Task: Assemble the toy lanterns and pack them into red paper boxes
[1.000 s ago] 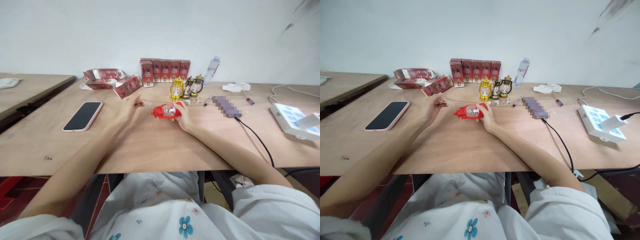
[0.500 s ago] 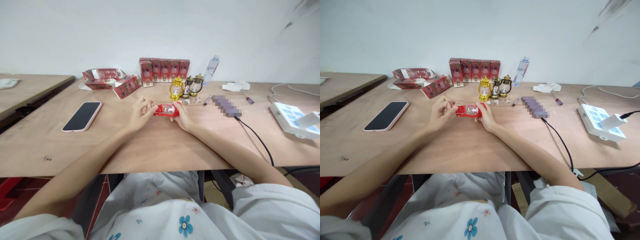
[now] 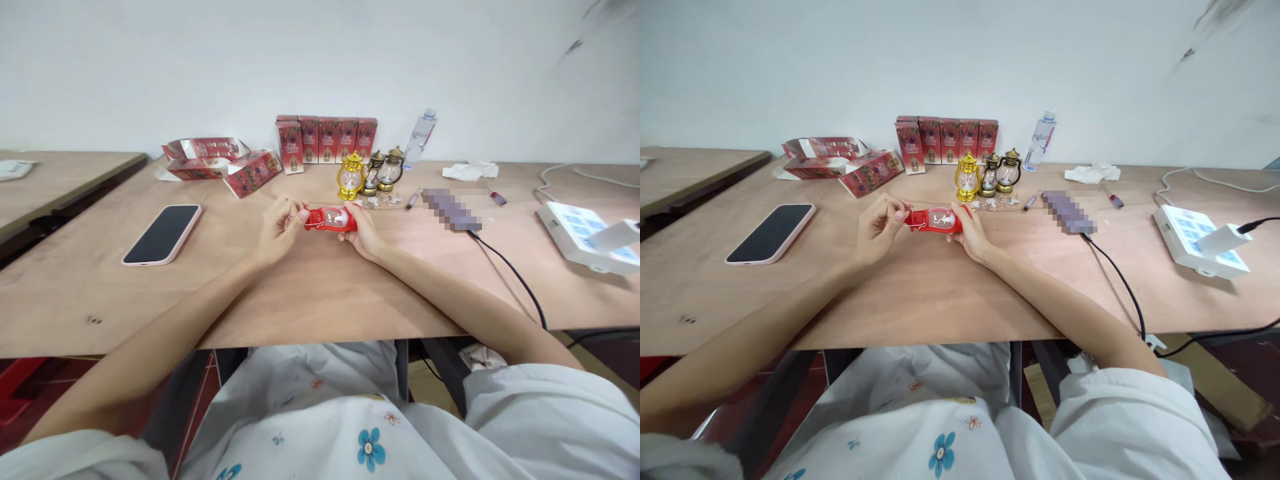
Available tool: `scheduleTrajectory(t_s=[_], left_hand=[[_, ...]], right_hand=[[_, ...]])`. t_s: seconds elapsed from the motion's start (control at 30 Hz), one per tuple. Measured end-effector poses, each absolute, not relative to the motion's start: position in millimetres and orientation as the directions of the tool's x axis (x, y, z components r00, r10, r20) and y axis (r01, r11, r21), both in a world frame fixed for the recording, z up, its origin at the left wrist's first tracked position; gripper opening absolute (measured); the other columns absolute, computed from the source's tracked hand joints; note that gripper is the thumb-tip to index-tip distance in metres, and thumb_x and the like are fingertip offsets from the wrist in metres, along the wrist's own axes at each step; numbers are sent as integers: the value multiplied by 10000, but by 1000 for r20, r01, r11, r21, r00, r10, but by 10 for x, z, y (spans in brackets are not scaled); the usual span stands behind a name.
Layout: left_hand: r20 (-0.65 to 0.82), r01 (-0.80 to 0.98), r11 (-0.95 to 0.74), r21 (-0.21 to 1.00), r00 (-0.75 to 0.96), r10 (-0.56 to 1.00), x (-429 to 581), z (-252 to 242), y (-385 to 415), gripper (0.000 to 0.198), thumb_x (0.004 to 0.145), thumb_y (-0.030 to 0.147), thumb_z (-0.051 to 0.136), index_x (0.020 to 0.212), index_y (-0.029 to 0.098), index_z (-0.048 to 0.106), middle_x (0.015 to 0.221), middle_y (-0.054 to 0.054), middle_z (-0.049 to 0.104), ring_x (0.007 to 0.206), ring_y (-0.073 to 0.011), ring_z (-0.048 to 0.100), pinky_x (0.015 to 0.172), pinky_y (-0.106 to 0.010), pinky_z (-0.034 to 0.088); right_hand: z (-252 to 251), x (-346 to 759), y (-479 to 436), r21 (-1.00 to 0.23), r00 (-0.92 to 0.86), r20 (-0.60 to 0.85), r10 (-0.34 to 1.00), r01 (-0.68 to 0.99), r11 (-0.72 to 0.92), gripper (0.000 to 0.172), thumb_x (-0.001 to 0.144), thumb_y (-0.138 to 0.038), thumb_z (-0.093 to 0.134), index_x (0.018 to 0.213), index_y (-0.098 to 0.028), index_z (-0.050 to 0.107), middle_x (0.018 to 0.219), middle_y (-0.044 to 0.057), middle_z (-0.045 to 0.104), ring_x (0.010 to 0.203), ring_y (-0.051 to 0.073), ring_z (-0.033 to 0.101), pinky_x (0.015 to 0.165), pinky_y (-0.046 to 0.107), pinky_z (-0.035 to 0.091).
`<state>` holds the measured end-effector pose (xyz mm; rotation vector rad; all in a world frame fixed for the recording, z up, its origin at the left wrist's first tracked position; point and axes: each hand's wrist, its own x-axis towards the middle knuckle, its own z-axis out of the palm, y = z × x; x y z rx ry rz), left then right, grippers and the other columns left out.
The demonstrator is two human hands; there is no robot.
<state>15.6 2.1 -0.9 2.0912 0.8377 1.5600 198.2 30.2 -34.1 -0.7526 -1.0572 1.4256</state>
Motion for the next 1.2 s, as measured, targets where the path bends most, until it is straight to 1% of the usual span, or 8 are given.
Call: scheduleTrajectory(t_s=[0.1,0.2,0.47,0.73,0.9,0.97,1.07,1.2], left_hand=[[705,233,-743,627,236,669,134,-26,33,473,855,567,471,577,188,413,757,-35,525,890,-187,577,848,-368,459],[712,233,-752,617,244,659,124,-42,48,473,858,557,474,575,186,398,781,-41,537,903,-186,579,851,-364,460],[755,231,-782,579,211,621,139,-41,70,480,850,562,480,560,192,383,785,-29,526,820,-147,535,947,-380,451],[708,235,-746,623,236,665,126,-47,59,479,827,570,511,554,190,412,795,-32,530,853,-157,536,947,-383,446],[750,263,-799,540,279,599,112,-47,68,453,867,529,467,567,193,416,783,-32,512,832,-155,531,943,-380,447],[752,301,-801,518,286,594,108,-36,58,454,867,514,473,555,194,391,758,-32,496,818,-162,524,908,-380,455],[749,353,-790,501,281,600,107,1,21,481,845,491,518,516,190,338,703,-29,455,802,-175,514,808,-362,455],[760,404,-790,462,279,587,108,78,-43,503,811,436,563,471,179,295,645,-16,408,681,-154,445,678,-332,405]], right_hand=[[-341,1983,304,-909,-141,111,984,-413,44,353,689,-516,689,746,-207,529,716,-17,606,568,96,511,390,200,386],[-346,1982,308,-903,-136,102,985,-429,35,345,681,-504,691,736,-204,530,688,-25,593,547,90,495,391,202,393],[-339,1980,300,-902,-162,94,982,-432,14,329,712,-502,671,742,-203,537,672,-32,596,503,75,478,390,200,391],[-336,1994,306,-905,-172,75,982,-426,-6,311,726,-493,656,739,-204,542,657,-38,581,482,68,456,401,202,400],[-323,1996,304,-890,-182,48,982,-453,-40,284,744,-470,635,725,-203,539,656,-40,580,470,62,442,404,194,401],[-319,1992,300,-883,-174,21,984,-466,-64,270,757,-465,619,740,-204,549,643,-47,568,466,59,438,411,190,405],[-323,1982,294,-871,-147,-19,989,-483,-89,260,766,-463,608,744,-211,548,620,-57,549,462,58,437,422,188,410],[-341,1973,291,-875,-192,-14,981,-473,-105,271,762,-478,612,779,-214,556,631,-53,554,461,59,442,419,189,405]])
